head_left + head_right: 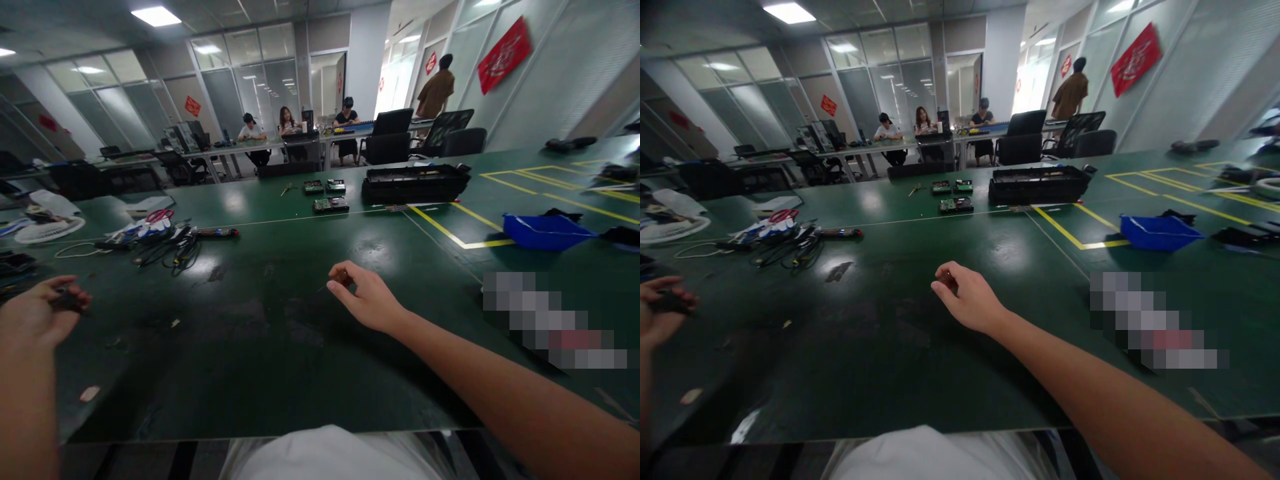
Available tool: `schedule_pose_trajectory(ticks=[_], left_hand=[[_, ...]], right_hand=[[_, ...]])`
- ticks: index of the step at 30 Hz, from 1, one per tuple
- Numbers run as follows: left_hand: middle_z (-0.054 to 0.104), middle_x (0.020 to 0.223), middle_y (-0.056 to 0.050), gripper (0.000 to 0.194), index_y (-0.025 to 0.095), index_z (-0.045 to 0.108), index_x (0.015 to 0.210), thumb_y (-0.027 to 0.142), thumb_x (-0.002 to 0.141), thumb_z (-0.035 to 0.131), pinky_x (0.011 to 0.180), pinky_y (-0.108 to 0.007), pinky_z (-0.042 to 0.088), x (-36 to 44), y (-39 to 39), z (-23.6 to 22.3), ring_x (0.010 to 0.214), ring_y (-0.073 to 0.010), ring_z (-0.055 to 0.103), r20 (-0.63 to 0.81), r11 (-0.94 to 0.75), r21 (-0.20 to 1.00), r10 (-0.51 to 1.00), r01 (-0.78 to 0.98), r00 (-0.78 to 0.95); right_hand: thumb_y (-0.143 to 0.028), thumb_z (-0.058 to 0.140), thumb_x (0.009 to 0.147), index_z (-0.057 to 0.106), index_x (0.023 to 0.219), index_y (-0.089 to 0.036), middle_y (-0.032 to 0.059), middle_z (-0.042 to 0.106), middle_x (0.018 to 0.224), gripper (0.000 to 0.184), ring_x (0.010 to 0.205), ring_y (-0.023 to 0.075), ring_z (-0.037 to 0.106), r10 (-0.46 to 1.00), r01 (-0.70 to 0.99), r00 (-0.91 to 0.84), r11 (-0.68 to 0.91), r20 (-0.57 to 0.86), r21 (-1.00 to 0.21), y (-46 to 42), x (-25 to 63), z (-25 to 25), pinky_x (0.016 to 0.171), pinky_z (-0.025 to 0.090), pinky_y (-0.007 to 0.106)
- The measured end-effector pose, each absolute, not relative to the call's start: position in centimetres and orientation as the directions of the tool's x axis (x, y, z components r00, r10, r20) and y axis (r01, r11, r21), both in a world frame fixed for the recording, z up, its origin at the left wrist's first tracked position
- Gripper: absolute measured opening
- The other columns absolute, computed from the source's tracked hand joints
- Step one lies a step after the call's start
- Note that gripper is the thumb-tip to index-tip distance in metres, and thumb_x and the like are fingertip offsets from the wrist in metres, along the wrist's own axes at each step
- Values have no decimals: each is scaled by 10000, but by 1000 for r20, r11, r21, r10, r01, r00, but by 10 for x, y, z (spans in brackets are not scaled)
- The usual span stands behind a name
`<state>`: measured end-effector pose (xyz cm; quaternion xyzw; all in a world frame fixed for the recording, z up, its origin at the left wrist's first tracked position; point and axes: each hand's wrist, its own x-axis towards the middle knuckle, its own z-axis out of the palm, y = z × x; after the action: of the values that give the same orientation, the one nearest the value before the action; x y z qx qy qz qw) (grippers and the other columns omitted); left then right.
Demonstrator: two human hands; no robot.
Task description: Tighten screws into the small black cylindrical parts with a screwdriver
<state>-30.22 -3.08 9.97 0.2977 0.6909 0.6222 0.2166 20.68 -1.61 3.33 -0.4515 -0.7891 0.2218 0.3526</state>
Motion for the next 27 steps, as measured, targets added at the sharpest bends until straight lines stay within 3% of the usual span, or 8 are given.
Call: schedule_pose_trajectory(ticks=[6,11,14,17,21,27], left_hand=[[450,594,-18,217,124,527,759,21,608,409,637,-222,438,-206,8,113,597,-116,451,8,-57,994,890,-94,-455],[441,611,-46,252,130,564,754,111,520,473,679,-318,493,-116,28,108,601,-162,441,-58,16,956,989,-294,-135],[462,626,-53,244,130,587,716,132,502,469,656,-304,475,-69,30,89,616,-170,459,-41,50,944,999,-327,33],[502,660,-44,248,134,621,751,109,549,478,687,-277,446,-28,25,61,663,-163,490,12,24,958,992,-284,126],[544,702,-31,247,151,638,789,111,610,473,694,-274,402,0,16,29,704,-160,495,55,-37,996,972,-82,227],[555,812,-32,206,177,608,863,190,709,471,786,-329,434,-9,9,18,800,-189,536,124,-162,984,924,76,361]], right_hand=[[-287,536,975,608,1130,-202,64,706,1009,191,907,200,671,857,553,-367,514,362,-656,-17,209,33,784,524,351],[-291,527,978,633,1108,-198,60,717,981,191,890,194,677,850,558,-336,527,406,-641,-17,211,36,786,517,340],[-320,549,969,653,1038,-198,43,713,892,174,810,183,669,839,571,-299,539,454,-619,-18,213,39,733,501,315],[-357,550,969,656,960,-197,18,683,788,191,709,163,636,828,572,-281,551,485,-608,-20,213,43,660,469,291],[-366,562,960,651,900,-198,3,656,736,199,659,149,609,814,574,-290,569,504,-589,-24,213,45,629,442,279],[-349,576,944,660,893,-212,8,668,750,169,673,157,617,804,564,-268,578,530,-591,-26,214,45,639,460,291]])
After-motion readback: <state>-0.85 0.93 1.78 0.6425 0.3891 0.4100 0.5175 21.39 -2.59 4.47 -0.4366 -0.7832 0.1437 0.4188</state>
